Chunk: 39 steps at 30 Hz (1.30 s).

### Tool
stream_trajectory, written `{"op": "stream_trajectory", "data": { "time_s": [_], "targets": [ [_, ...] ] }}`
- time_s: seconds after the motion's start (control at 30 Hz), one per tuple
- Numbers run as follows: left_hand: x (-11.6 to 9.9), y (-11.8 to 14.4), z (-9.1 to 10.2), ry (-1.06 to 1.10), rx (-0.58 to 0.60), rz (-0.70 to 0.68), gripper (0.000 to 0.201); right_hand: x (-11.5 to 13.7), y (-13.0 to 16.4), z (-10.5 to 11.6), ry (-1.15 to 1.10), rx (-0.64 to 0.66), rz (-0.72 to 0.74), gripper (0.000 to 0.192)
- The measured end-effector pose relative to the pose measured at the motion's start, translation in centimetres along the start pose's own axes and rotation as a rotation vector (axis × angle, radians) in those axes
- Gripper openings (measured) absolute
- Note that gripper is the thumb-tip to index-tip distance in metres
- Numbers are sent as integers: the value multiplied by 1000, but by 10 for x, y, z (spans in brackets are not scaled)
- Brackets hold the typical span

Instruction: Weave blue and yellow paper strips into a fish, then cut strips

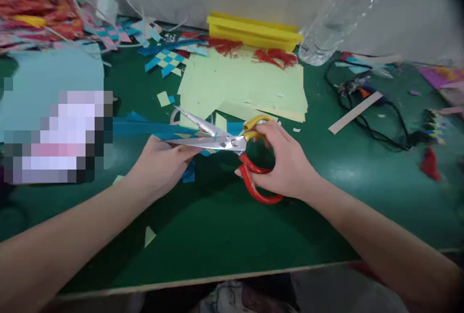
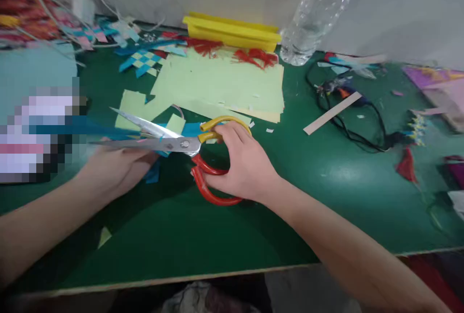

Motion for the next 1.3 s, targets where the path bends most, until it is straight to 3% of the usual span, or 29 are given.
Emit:
{"op": "stream_trajectory", "data": {
  "time_s": [0.27, 0.5, 0.9, 1.13, 1.3],
  "targets": [
    [-13, 6, -9, 94, 97, -139, 21, -4, 0, 1, 16, -28, 25, 60],
    [-13, 4, -8, 120, 145, -173, 16, -5, 0, 0, 9, -40, 32, 61],
    [-17, 6, -15, 199, 180, -153, 21, -6, 0, 3, -7, -69, 64, 55],
    [-15, 5, -12, 216, 125, -142, 27, -7, 0, 6, -7, -140, 81, 48],
    [-16, 7, -15, 166, 188, -130, 19, -9, 0, 12, -54, -208, -3, 42]
  ]
}}
Point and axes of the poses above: each hand's wrist, its own y-axis away from the middle knuckle, its own z-axis out of the back of the hand, x = y × z, the point moved 6 cm from there along -y, towards the middle knuckle, and after that the axes turned 5 degrees about z, right-handed, at the moved point
